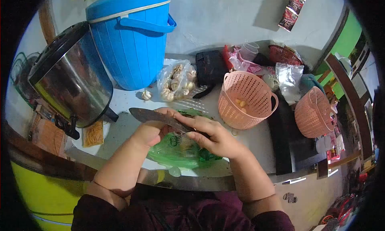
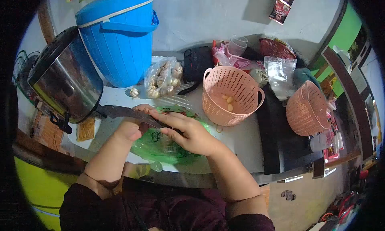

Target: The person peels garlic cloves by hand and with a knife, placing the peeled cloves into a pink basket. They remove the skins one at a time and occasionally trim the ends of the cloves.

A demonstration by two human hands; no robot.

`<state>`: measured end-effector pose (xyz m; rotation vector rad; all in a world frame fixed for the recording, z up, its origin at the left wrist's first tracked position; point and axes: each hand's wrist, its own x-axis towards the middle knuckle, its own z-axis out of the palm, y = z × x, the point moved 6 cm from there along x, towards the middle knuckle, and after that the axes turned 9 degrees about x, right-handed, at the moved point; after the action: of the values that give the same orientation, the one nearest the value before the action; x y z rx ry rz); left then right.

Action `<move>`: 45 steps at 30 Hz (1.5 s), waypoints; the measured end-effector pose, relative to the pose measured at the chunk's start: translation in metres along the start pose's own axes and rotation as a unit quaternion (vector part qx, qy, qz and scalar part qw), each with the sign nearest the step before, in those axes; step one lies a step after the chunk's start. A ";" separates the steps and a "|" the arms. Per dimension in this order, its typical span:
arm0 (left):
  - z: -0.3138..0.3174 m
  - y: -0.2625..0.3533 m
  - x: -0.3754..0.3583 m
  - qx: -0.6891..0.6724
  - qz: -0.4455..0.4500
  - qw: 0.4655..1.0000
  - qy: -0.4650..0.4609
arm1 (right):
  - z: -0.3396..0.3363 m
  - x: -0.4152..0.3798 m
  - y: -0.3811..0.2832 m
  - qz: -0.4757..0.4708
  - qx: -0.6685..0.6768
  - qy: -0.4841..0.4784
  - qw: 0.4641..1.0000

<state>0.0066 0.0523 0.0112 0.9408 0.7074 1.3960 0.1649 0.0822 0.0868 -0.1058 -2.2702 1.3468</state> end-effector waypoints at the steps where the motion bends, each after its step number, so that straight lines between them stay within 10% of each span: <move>1: 0.000 -0.001 0.001 -0.017 0.006 1.000 -0.012 | 0.000 0.000 -0.001 -0.003 -0.011 0.002 1.000; 45: -0.021 0.008 0.007 0.067 0.031 0.989 0.124 | -0.004 -0.012 0.047 0.222 0.355 0.111 0.901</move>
<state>-0.0151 0.0612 0.0094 0.9087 0.9763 1.5522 0.1691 0.1055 0.0448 -0.5181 -1.4909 2.1889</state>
